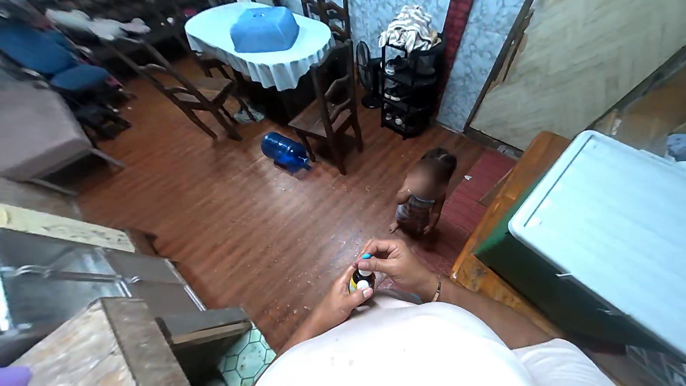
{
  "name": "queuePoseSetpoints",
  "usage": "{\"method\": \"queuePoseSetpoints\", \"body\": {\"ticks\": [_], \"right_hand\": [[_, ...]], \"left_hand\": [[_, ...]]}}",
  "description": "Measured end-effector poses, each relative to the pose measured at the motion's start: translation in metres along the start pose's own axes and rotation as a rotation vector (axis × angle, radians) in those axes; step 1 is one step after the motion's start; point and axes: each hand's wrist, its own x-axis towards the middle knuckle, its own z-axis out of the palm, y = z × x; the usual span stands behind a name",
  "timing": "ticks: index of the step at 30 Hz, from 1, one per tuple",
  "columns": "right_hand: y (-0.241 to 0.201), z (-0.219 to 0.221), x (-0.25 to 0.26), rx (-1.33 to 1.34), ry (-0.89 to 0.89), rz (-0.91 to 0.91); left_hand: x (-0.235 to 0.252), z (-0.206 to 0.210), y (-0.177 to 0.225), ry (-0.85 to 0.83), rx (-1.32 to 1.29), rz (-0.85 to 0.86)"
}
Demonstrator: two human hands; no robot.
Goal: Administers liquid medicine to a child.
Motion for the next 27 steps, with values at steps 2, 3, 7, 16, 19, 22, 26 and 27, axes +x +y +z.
{"method": "queuePoseSetpoints", "body": {"ticks": [2, 3, 7, 16, 19, 22, 26, 27], "right_hand": [[0.002, 0.0, 0.0, 0.003, 0.007, -0.031], [0.002, 0.0, 0.0, 0.005, 0.008, -0.039], [0.002, 0.001, 0.0, 0.0, -0.003, -0.039], [-0.001, 0.002, -0.001, 0.03, -0.034, 0.032], [-0.003, 0.001, 0.001, -0.007, -0.063, 0.028], [-0.004, 0.0, 0.003, -0.044, -0.038, 0.012], [-0.012, 0.001, 0.007, 0.091, 0.126, 0.086], [-0.013, 0.001, 0.007, 0.126, 0.152, 0.1]], "left_hand": [[-0.001, 0.001, 0.0, -0.002, -0.018, -0.013], [-0.001, 0.002, 0.0, -0.002, -0.022, -0.016], [-0.002, 0.003, 0.001, -0.004, -0.024, -0.012], [-0.006, 0.004, 0.003, 0.046, -0.029, -0.041], [-0.007, 0.004, 0.005, 0.069, -0.03, -0.049], [-0.009, 0.005, 0.007, 0.094, 0.002, -0.064], [-0.009, 0.001, 0.001, 0.077, 0.015, -0.061], [-0.01, 0.0, -0.001, 0.071, 0.016, -0.054]]}}
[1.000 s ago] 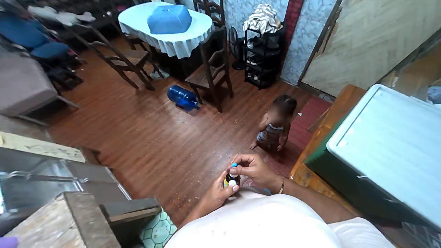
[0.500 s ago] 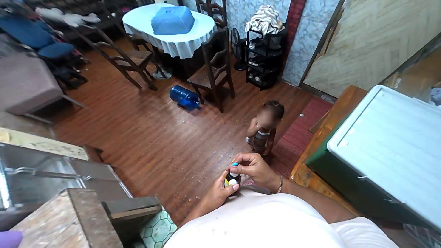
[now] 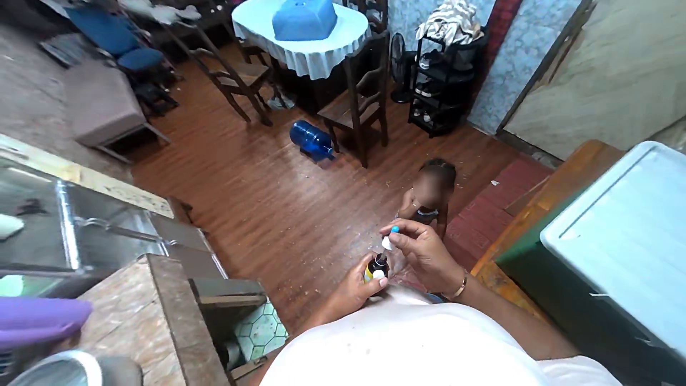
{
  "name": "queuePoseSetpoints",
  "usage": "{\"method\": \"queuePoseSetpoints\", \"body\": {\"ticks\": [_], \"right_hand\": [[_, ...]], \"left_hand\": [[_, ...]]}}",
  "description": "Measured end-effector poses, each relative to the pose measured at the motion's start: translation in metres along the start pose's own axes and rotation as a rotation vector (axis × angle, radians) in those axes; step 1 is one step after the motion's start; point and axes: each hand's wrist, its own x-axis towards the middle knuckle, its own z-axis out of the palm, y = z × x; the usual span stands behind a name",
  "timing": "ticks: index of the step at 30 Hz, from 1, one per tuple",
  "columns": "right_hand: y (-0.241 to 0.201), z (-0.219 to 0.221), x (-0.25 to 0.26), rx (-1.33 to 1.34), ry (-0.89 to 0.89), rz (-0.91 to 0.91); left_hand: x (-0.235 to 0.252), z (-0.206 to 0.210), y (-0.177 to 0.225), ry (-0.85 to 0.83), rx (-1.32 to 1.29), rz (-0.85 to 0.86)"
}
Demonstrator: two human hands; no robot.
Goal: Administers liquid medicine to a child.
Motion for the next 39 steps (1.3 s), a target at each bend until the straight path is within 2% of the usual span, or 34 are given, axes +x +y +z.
{"method": "queuePoseSetpoints", "body": {"ticks": [11, 14, 17, 22, 28, 31, 35, 39], "right_hand": [[0.001, -0.004, 0.004, 0.17, 0.099, 0.061], [0.0, -0.008, 0.007, 0.246, 0.192, 0.1], [-0.004, -0.019, 0.014, 0.323, 0.358, 0.16], [0.005, -0.073, 0.032, 0.249, 0.595, 0.117], [0.031, -0.153, 0.057, 0.133, 0.798, 0.044], [0.052, -0.176, 0.069, 0.13, 0.841, 0.053], [0.082, -0.197, 0.084, 0.149, 0.87, 0.095], [0.104, -0.211, 0.1, 0.14, 0.892, 0.139]], "left_hand": [[0.001, -0.002, -0.003, -0.03, 0.007, -0.013], [0.003, -0.003, -0.004, -0.032, -0.009, -0.025], [0.004, -0.007, -0.006, -0.022, -0.027, -0.007], [-0.005, -0.023, -0.009, 0.006, -0.13, 0.081], [-0.039, -0.04, 0.0, 0.037, -0.011, 0.164], [-0.054, -0.043, 0.006, 0.023, -0.01, 0.164], [-0.063, -0.037, 0.014, 0.091, -0.012, 0.123], [-0.067, -0.039, 0.027, 0.133, -0.009, 0.154]]}}
